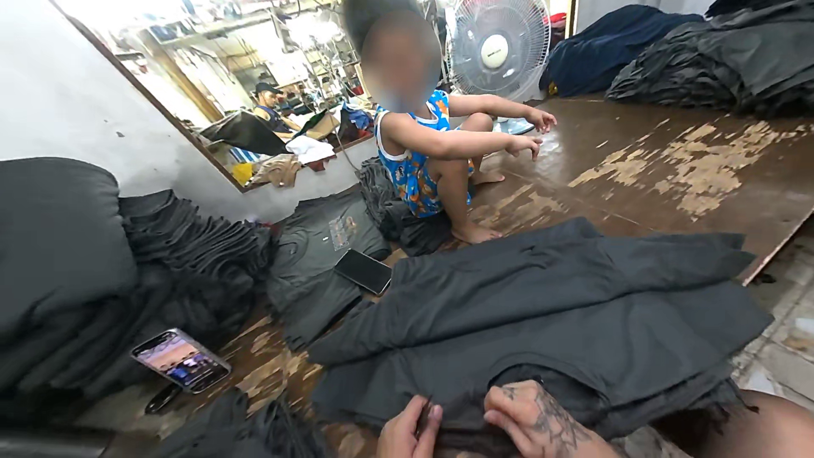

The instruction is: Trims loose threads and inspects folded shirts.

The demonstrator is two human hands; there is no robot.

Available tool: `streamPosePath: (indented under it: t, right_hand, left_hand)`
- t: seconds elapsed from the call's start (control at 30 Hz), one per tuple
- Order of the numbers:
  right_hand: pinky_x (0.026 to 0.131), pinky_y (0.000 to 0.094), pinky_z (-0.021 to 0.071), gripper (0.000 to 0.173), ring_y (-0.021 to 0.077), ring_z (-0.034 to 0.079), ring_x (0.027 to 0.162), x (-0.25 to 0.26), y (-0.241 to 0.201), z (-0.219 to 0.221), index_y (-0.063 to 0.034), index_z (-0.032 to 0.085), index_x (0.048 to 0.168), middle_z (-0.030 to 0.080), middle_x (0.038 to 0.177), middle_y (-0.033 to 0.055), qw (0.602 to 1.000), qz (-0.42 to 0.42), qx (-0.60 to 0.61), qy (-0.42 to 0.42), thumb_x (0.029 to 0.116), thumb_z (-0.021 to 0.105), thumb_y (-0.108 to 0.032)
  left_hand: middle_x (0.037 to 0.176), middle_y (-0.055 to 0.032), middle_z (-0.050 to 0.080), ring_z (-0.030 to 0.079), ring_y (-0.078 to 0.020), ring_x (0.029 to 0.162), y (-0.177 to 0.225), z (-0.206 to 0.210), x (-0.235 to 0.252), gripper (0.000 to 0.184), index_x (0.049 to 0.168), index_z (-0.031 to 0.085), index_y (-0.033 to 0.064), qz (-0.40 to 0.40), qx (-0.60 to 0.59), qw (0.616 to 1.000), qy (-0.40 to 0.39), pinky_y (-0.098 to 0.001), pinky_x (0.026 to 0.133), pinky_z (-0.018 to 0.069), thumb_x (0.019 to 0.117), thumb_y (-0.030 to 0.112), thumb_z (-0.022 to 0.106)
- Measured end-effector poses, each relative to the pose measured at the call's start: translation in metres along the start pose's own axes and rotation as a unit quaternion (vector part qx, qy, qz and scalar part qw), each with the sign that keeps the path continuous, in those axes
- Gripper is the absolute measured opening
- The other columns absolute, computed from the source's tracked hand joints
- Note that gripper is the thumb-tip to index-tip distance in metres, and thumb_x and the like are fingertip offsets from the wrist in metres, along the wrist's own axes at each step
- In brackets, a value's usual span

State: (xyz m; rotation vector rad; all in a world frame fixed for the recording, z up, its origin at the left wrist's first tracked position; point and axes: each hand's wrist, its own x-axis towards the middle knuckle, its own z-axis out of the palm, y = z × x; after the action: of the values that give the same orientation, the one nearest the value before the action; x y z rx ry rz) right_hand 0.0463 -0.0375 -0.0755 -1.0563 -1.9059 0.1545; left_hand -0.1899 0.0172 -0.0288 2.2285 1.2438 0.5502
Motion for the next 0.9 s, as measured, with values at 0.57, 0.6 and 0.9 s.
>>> streamPosePath:
  t: [0.57,0.6,0.9]
  right_hand:
    - [0.084,0.0301,0.0580,0.027,0.0209,0.072,0.095,0.008,-0.009,-0.023,0.0027,0.068,0.104,0.073,0.107,0.0187,0.993,0.078,0.078,0.037,0.1025,0.052,-0.019]
    - [0.084,0.0313,0.0583,0.028,0.0214,0.072,0.093,0.007,-0.009,-0.023,0.0022,0.069,0.109,0.073,0.107,0.0181,0.995,0.066,0.070,0.027,0.1020,0.053,-0.019]
    - [0.078,0.0469,0.0601,0.030,0.0308,0.075,0.089,0.024,-0.019,-0.012,-0.0035,0.074,0.114,0.076,0.098,0.0138,0.995,0.064,-0.046,-0.065,0.0899,0.066,-0.020]
  left_hand:
    - [0.077,-0.0094,0.066,0.063,-0.0196,0.068,0.010,-0.003,0.012,0.022,0.096,0.070,-0.0008,0.041,0.001,0.999,0.025,-0.0401,0.064,0.0525,0.0959,0.020,0.062]
    - [0.076,-0.0085,0.065,0.061,-0.0174,0.067,0.010,-0.003,0.012,0.023,0.096,0.069,-0.0009,0.034,-0.008,0.999,0.024,-0.0372,0.063,0.0510,0.0969,0.020,0.061]
    - [0.075,-0.0094,0.065,0.061,-0.0194,0.066,0.006,-0.005,0.012,0.025,0.096,0.070,-0.0008,0.039,-0.012,0.999,0.027,-0.0387,0.063,0.0504,0.0967,0.022,0.062]
